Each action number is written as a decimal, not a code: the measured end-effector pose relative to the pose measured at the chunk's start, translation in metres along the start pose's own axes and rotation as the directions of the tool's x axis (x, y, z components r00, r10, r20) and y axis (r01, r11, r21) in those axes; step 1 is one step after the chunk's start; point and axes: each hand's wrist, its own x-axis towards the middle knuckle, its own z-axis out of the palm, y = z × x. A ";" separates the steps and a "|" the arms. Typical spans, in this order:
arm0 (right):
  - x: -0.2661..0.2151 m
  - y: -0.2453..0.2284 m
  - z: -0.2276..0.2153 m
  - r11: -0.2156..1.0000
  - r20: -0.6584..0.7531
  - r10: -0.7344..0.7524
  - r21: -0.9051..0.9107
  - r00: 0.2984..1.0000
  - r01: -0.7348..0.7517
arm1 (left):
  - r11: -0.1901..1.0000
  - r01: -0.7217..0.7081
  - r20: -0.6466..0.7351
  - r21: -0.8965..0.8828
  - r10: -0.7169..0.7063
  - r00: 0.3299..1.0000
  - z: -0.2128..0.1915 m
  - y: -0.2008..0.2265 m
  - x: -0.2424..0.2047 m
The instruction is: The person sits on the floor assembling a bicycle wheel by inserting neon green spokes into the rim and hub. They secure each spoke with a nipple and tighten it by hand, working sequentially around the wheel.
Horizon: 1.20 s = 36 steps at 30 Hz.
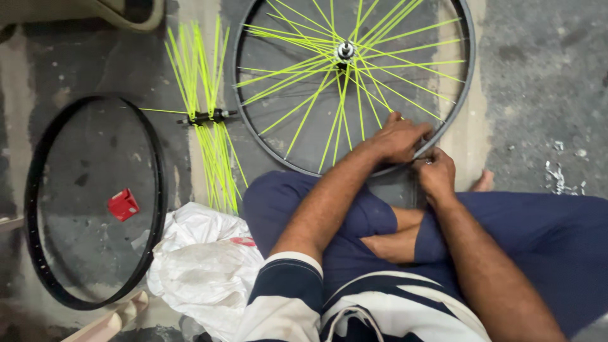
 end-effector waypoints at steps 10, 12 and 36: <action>0.009 0.008 0.005 0.871 0.161 0.239 0.401 0.957 -0.285 | 1.000 -0.001 -0.004 0.003 0.001 1.000 0.002 -0.003 0.000; 0.009 0.009 0.004 0.883 0.150 0.196 0.402 0.969 -0.241 | 0.999 0.011 0.018 0.048 -0.012 1.000 0.003 -0.004 0.001; 0.007 -0.043 0.014 0.934 -0.090 -0.181 -0.328 0.979 0.143 | 0.394 -0.126 -0.414 -0.910 -0.861 0.295 0.037 -0.092 0.004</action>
